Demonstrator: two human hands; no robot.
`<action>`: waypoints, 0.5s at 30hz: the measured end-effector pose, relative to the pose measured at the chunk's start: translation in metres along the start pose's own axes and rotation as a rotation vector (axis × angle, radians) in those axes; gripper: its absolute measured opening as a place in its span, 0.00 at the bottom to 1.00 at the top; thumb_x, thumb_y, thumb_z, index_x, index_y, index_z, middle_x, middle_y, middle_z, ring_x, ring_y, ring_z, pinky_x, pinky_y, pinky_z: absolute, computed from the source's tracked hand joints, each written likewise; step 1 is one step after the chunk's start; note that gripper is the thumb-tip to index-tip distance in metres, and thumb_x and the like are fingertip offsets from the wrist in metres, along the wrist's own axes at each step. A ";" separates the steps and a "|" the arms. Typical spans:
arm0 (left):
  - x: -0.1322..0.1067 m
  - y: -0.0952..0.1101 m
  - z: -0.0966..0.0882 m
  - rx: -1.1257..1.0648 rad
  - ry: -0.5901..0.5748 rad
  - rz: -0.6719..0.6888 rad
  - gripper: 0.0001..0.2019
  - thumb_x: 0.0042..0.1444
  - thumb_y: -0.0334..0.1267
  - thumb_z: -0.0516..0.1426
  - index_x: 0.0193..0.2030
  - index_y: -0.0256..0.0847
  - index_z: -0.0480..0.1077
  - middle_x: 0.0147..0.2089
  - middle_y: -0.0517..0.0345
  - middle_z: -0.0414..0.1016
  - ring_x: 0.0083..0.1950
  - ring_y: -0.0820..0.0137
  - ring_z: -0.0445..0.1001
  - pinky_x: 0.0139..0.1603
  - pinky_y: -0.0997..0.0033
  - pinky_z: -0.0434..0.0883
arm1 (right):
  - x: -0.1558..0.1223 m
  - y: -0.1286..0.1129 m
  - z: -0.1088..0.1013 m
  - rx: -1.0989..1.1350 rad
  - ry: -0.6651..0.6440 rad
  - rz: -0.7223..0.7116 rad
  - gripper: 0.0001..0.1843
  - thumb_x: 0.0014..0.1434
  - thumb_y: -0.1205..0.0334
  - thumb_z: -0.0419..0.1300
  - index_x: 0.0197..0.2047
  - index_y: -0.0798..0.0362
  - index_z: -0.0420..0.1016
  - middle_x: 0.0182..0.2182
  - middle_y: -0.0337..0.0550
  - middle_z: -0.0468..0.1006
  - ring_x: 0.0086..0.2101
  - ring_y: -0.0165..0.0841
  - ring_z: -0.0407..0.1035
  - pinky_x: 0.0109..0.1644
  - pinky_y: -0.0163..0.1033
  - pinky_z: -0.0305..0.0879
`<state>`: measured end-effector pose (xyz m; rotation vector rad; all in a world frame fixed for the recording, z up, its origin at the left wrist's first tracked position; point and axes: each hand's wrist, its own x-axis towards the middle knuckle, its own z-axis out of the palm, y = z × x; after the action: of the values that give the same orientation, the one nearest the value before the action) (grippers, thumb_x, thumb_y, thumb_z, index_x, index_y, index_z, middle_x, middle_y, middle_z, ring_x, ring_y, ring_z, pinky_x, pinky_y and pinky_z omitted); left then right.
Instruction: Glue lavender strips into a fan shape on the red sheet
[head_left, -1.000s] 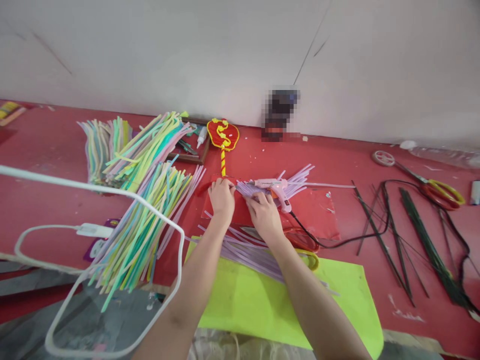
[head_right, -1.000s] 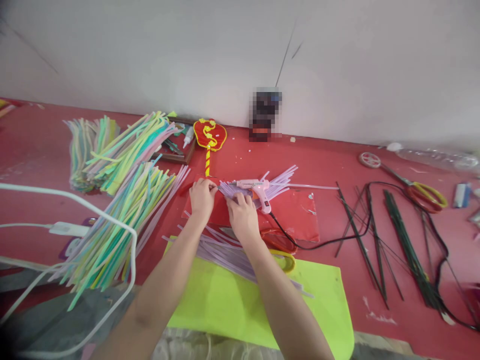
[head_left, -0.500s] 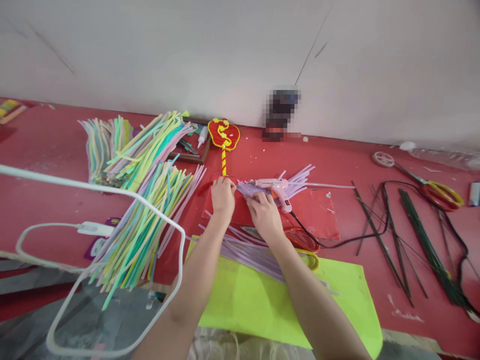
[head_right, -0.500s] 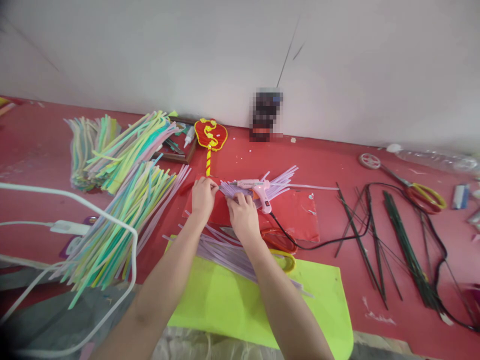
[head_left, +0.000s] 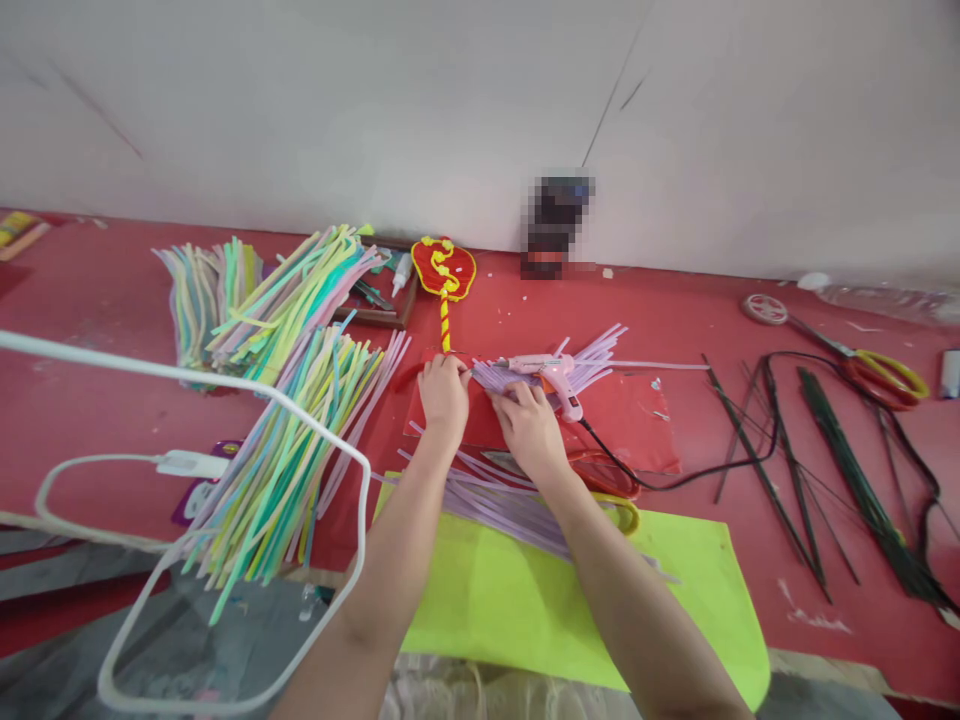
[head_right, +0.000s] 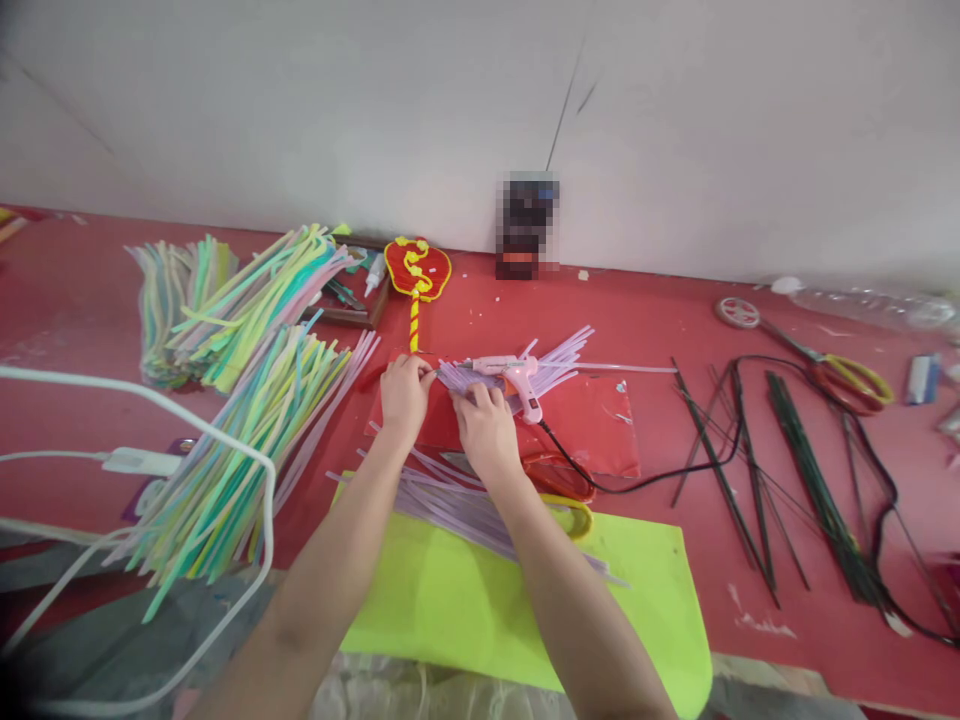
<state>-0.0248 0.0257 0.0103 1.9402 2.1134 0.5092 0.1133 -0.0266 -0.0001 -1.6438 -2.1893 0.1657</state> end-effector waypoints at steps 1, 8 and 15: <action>0.000 0.000 0.000 0.003 -0.006 0.004 0.03 0.59 0.35 0.56 0.39 0.40 0.71 0.45 0.53 0.74 0.49 0.62 0.70 0.49 0.64 0.64 | 0.000 0.000 0.000 0.001 0.003 -0.003 0.19 0.67 0.62 0.46 0.51 0.49 0.77 0.43 0.48 0.71 0.42 0.39 0.60 0.46 0.43 0.62; -0.002 0.001 -0.001 -0.004 -0.020 0.013 0.04 0.59 0.34 0.56 0.39 0.41 0.72 0.44 0.53 0.74 0.49 0.62 0.70 0.50 0.64 0.64 | 0.000 0.000 0.000 -0.004 0.013 -0.006 0.19 0.67 0.62 0.46 0.50 0.49 0.77 0.42 0.49 0.71 0.41 0.39 0.60 0.46 0.43 0.63; -0.003 -0.001 0.000 -0.045 -0.038 0.004 0.04 0.58 0.33 0.57 0.40 0.42 0.72 0.45 0.53 0.75 0.48 0.64 0.71 0.51 0.65 0.64 | 0.000 0.000 0.000 -0.011 0.010 -0.003 0.19 0.67 0.62 0.46 0.51 0.49 0.76 0.43 0.49 0.71 0.42 0.39 0.60 0.46 0.44 0.63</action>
<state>-0.0252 0.0228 0.0101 1.9144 2.0577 0.5117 0.1132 -0.0266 0.0001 -1.6439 -2.1892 0.1441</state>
